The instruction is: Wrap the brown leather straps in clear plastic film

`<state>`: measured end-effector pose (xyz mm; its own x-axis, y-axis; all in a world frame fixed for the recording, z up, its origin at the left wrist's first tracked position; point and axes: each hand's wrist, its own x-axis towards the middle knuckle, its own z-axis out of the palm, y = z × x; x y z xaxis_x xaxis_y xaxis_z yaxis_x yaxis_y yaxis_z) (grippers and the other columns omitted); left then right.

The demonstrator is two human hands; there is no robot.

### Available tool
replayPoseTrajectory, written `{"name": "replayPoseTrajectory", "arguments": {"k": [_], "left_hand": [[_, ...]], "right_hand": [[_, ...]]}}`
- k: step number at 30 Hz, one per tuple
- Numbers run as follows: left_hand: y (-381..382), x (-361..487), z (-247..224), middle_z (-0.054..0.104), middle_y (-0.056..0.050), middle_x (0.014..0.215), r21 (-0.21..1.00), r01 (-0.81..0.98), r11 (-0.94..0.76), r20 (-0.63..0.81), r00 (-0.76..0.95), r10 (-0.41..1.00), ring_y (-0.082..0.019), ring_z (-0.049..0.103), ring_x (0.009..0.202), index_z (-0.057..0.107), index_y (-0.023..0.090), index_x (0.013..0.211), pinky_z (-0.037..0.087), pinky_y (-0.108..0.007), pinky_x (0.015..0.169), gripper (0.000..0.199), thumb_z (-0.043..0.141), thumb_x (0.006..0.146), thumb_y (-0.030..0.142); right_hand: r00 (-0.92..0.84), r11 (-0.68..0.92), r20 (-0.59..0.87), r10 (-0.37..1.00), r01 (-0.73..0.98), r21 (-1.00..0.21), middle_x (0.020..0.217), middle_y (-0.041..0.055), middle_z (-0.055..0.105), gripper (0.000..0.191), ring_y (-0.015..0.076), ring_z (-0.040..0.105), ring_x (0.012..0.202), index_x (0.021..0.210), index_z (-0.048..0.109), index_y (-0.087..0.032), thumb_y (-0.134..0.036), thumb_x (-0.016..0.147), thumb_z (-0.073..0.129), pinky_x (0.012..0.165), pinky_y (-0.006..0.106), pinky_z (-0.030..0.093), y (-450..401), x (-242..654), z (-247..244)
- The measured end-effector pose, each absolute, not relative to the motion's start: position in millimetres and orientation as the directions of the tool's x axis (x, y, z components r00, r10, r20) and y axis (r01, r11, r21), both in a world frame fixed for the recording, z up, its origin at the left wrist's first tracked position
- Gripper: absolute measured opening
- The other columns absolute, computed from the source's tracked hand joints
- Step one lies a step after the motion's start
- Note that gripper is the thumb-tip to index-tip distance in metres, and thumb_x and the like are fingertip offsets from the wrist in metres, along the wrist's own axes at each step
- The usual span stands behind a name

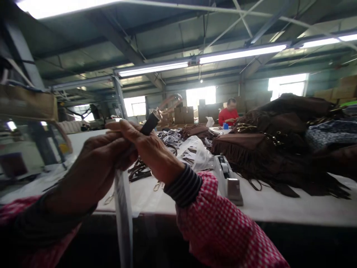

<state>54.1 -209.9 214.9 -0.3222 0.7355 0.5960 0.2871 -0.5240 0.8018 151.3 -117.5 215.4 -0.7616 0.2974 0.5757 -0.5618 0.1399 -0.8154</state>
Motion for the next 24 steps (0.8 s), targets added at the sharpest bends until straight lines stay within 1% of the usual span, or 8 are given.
{"name": "replayPoseTrajectory", "arguments": {"k": [2,4,7,9,11,14,18,24], "left_hand": [[-200,54,225,0.053,0.002,0.062,0.780,0.242,-0.577,0.625,-0.352,0.697,-0.007,0.041,0.052,0.065,0.016,0.067,0.035,-0.016,0.046,0.023,0.068,0.088,0.025],[-193,50,224,0.049,0.003,0.058,0.765,0.285,-0.578,0.643,-0.400,0.654,-0.007,0.038,0.050,0.062,0.016,0.065,0.031,-0.016,0.045,0.028,0.070,0.088,0.029],[-188,39,210,0.045,0.005,0.055,0.763,0.357,-0.538,0.646,-0.443,0.622,-0.007,0.038,0.049,0.056,0.017,0.061,0.028,-0.018,0.045,0.036,0.070,0.089,0.034],[-186,34,201,0.045,0.005,0.054,0.767,0.370,-0.525,0.642,-0.454,0.618,-0.007,0.038,0.049,0.053,0.017,0.060,0.028,-0.017,0.045,0.039,0.068,0.091,0.034],[-184,34,196,0.046,0.005,0.053,0.765,0.360,-0.534,0.644,-0.446,0.622,-0.006,0.038,0.048,0.052,0.017,0.059,0.027,-0.017,0.044,0.041,0.066,0.093,0.034],[-179,38,203,0.056,0.002,0.053,0.778,0.306,-0.548,0.628,-0.390,0.674,-0.007,0.044,0.044,0.056,0.016,0.060,0.032,-0.018,0.043,0.039,0.063,0.095,0.032],[-167,46,229,0.069,-0.003,0.062,0.850,0.122,-0.512,0.519,-0.364,0.774,-0.011,0.062,0.049,0.068,0.013,0.073,0.047,-0.020,0.049,0.028,0.061,0.097,0.028],[-153,53,259,0.070,-0.003,0.059,0.834,-0.027,-0.552,0.504,-0.372,0.780,-0.012,0.065,0.049,0.070,0.013,0.079,0.045,-0.019,0.046,0.025,0.059,0.098,0.024]], "right_hand": [[-0.762,0.087,0.566,0.313,-0.571,-0.816,0.090,0.0026,0.071,0.040,0.0163,0.063,0.074,0.116,0.076,-0.025,-0.057,0.095,0.066,0.065,0.029,0.053,-112,150,224],[-0.727,0.052,0.552,0.407,-0.585,-0.809,0.096,0.0023,0.070,0.034,0.0140,0.060,0.079,0.105,0.079,-0.024,-0.053,0.088,0.075,0.063,0.025,0.050,-102,152,222],[-0.637,0.088,0.533,0.557,-0.593,-0.801,0.073,-0.0021,0.059,0.031,0.0072,0.043,0.057,0.083,0.075,-0.018,-0.047,0.080,0.084,0.045,0.020,0.028,-87,162,212],[-0.597,0.125,0.543,0.590,-0.597,-0.792,0.059,-0.0070,0.044,0.032,0.0053,0.028,0.048,0.074,0.069,-0.016,-0.044,0.079,0.085,0.041,0.022,0.014,-79,169,210],[-0.557,0.162,0.574,0.601,-0.618,-0.769,0.054,-0.0096,0.036,0.030,0.0046,0.021,0.046,0.071,0.066,-0.017,-0.037,0.077,0.087,0.041,0.023,0.009,-72,174,214],[-0.480,0.271,0.628,0.613,-0.619,-0.737,0.053,-0.0086,0.042,0.027,0.0039,0.025,0.044,0.068,0.064,-0.017,-0.028,0.073,0.088,0.041,0.022,0.011,-65,176,234],[-0.475,0.428,0.664,0.577,-0.516,-0.742,0.052,-0.0049,0.049,0.028,0.0043,0.032,0.043,0.063,0.061,-0.016,-0.025,0.076,0.084,0.040,0.022,0.015,-58,172,268],[-0.590,0.452,0.678,0.438,-0.507,-0.733,0.055,-0.0050,0.050,0.023,0.0054,0.037,0.045,0.067,0.064,-0.016,-0.023,0.076,0.083,0.041,0.022,0.024,-51,172,299]]}}
